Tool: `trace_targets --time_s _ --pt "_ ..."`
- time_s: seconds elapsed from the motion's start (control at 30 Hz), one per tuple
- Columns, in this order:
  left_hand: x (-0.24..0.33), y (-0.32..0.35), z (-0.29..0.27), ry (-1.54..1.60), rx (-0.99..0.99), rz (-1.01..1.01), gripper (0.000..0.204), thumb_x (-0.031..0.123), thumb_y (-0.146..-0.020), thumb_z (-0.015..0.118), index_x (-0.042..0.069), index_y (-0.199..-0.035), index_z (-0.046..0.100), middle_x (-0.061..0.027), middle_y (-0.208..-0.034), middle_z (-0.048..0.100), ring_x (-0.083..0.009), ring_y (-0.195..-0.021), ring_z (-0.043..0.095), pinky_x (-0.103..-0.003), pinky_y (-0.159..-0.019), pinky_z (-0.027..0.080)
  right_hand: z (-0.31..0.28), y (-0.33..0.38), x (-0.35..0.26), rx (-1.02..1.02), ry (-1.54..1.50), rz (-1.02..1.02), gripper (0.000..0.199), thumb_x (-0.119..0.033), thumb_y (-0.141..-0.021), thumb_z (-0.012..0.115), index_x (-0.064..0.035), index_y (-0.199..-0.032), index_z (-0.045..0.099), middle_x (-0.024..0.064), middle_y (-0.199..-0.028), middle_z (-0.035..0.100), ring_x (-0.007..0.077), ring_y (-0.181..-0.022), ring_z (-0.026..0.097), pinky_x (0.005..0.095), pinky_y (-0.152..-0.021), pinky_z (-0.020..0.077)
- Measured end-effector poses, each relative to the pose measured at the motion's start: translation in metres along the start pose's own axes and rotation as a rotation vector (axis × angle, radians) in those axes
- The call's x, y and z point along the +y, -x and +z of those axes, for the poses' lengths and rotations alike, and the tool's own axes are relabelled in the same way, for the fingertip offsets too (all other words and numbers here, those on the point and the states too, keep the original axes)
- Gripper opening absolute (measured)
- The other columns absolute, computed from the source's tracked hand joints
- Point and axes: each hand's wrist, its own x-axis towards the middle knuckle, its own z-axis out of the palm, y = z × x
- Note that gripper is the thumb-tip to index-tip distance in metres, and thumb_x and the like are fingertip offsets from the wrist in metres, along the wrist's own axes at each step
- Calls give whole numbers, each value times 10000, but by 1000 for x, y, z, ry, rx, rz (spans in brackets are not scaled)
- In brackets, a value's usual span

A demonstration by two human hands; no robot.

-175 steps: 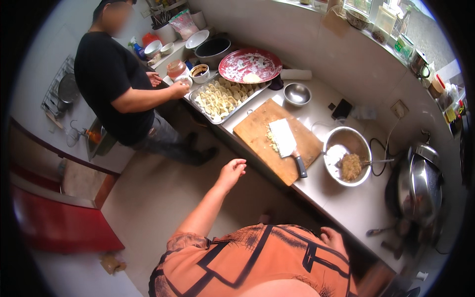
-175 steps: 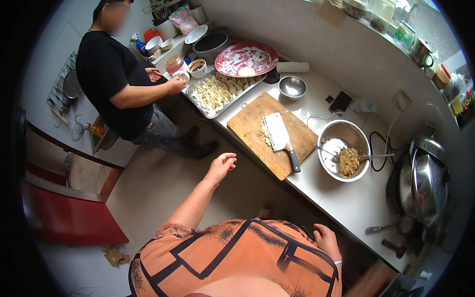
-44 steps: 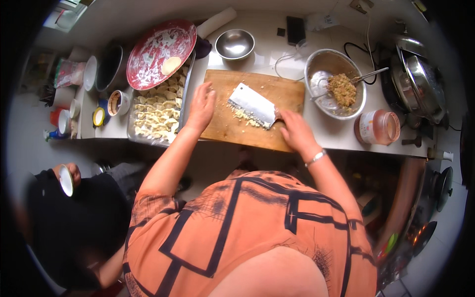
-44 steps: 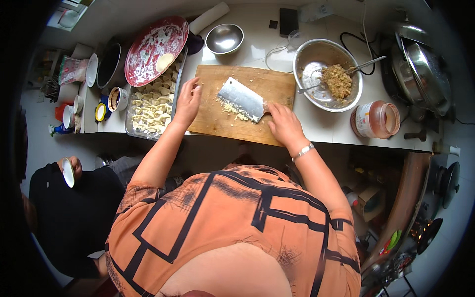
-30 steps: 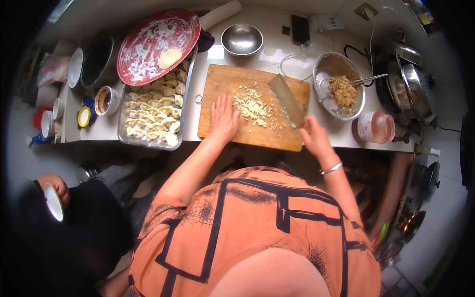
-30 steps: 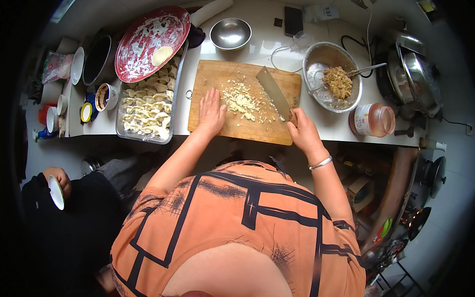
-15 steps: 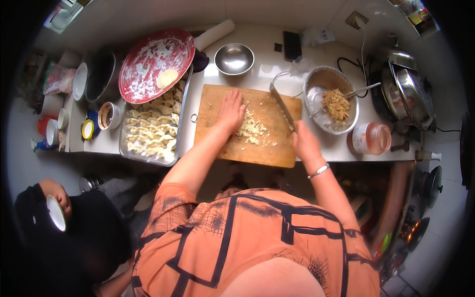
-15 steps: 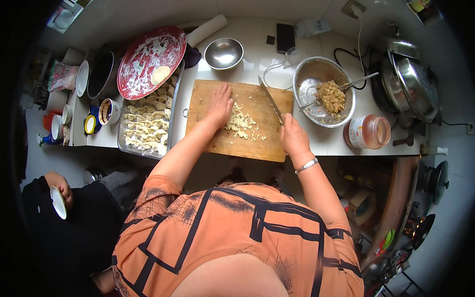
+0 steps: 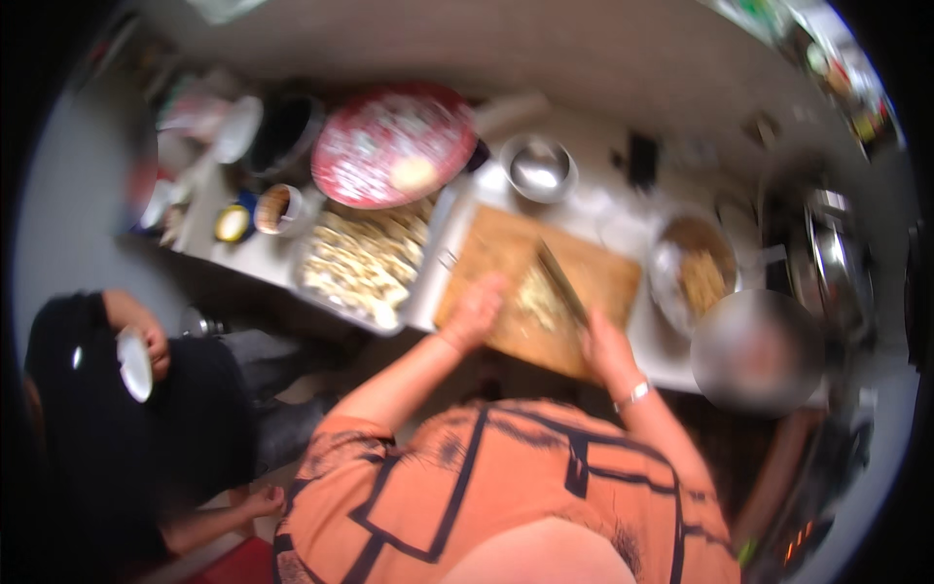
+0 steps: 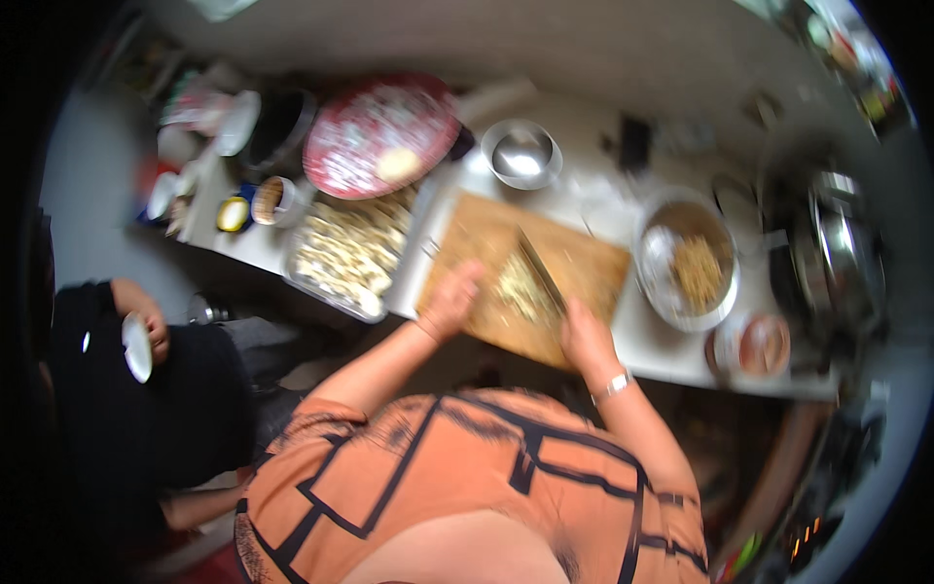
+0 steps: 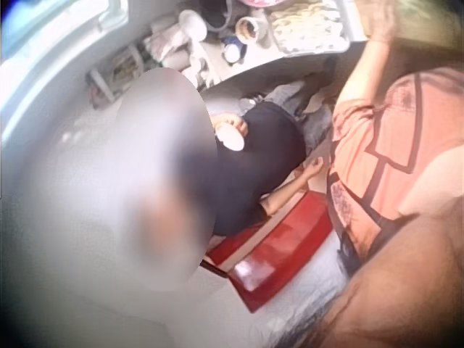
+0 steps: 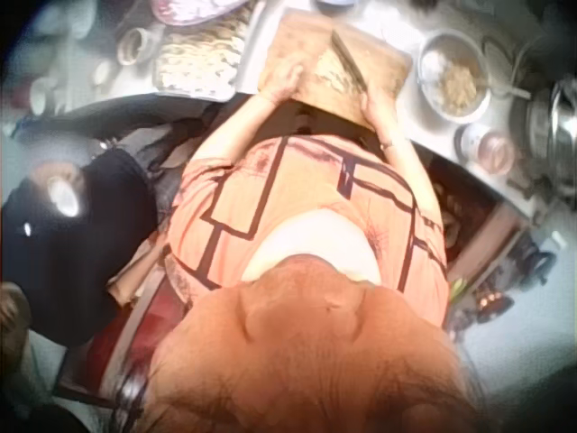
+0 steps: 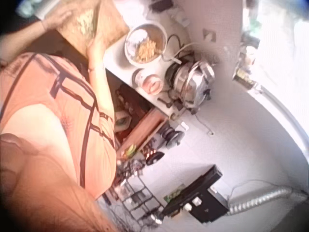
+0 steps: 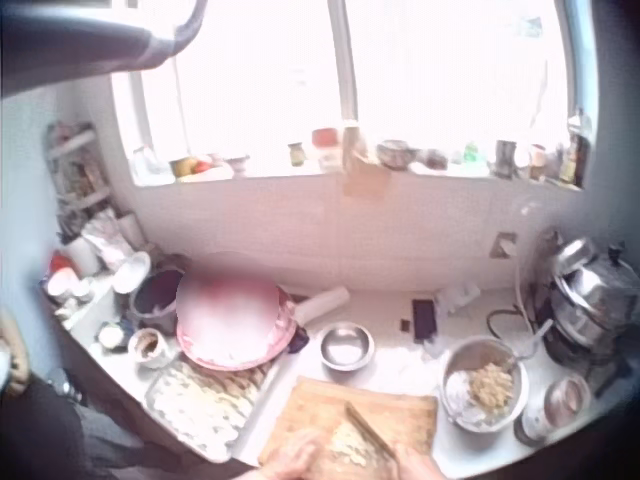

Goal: The person pours oil into a pan, chops garlic and green chilies on a cutting board, and adds them to a bowl with red sauce. They also stir a pot of boiling dumplings on the stove.

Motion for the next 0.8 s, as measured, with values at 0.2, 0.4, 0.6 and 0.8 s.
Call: trace_targets --time_s 0.2,0.4,0.6,0.8 --pt "113 -118 -160 -434 403 580 295 56 -884 586 45 -1175 632 -138 -950 668 -272 -938 648 -362 -844 512 -3 1 -7 147 -19 -187 251 -85 -838 551 -52 -1073 471 273 -862 618 469 -785 603 530 -663 485" --pt "260 -270 -379 227 570 -8 942 75 -751 557 21 -1514 7 -48 -738 565 -110 -577 510 -268 -565 515 -17 -38 -12 129 47 -260 217 -121 -832 548 -50 -1021 470 264 -774 622 474 -719 598 553 -662 480" --pt "284 -273 -399 179 563 -117 985 75 -718 562 92 -1518 -12 -52 -755 543 -115 -584 507 -283 -563 528 -21 -52 -12 79 98 -253 201 -127 -834 547 -53 -1005 474 268 -790 623 477 -729 597 556 -666 479" --pt "268 -286 -393 169 541 -166 1001 76 -730 569 62 -1512 -54 -52 -768 549 -115 -584 508 -291 -556 531 -18 -49 -10 17 93 -233 224 -135 -840 551 -56 -1035 474 263 -793 622 470 -737 596 553 -659 477"
